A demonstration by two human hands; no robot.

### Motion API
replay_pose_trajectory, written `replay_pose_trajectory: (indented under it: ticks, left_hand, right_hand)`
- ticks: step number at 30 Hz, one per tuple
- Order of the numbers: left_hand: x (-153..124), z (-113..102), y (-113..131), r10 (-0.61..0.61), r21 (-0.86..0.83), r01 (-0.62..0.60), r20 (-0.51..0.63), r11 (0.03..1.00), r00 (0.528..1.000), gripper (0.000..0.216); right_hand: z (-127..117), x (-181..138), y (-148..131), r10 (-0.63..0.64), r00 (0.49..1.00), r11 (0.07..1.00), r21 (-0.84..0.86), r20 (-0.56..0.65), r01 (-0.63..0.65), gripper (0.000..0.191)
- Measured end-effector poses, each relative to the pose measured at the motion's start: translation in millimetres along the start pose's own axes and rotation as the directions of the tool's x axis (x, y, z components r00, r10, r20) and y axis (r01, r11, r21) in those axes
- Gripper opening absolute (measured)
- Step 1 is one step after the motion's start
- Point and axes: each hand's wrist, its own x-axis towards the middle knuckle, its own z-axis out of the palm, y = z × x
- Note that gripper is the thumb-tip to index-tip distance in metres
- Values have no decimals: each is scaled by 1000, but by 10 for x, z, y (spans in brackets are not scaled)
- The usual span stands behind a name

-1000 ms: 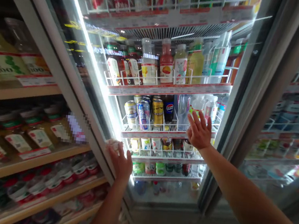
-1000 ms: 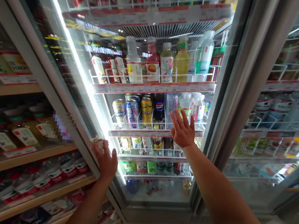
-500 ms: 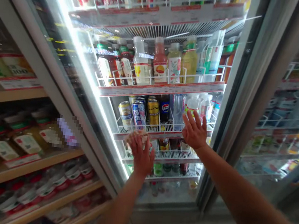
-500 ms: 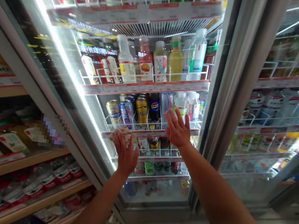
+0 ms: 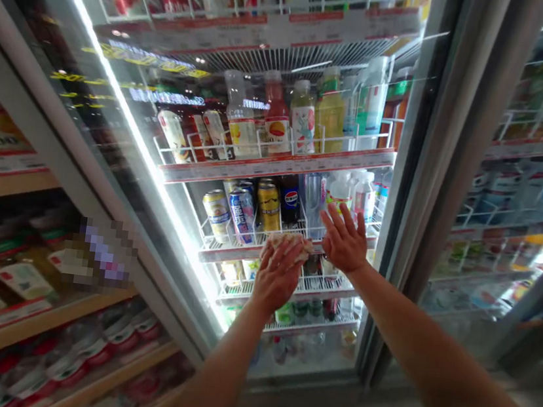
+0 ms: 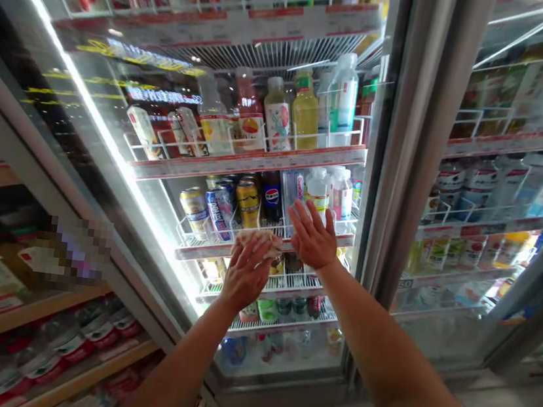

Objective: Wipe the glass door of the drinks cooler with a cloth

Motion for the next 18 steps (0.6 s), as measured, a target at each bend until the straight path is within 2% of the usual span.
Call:
replay_pose_trajectory:
  ticks: [4,7,12,16,18]
  left_hand:
    - [206,-160,-239,-59,44,63,-77,997,995,37]
    - [287,-288,-472,-171,62,182,-152,981,973,41]
    - [236,-512,-936,-327,16,350,-317,937,890,41]
    - [66,-659,-1260,-466,21,506,-358,862,809,46]
    - [-22,-708,-1356,-492,52,544,-361,838,792,49]
  right_hand:
    - [-16,13,-7,-5,1000,1000,-2,-6,5,72]
    - [-14,11,-8,9,1000,1000,4,17,-9,74]
    - [-10,5,3,-7,1000,1000,6,1,7,73]
    - [-16,0,14,-15,1000,1000,13,-1,15,72]
    - [-17,-7,16,-10,1000,1000,13,-4,10,71]
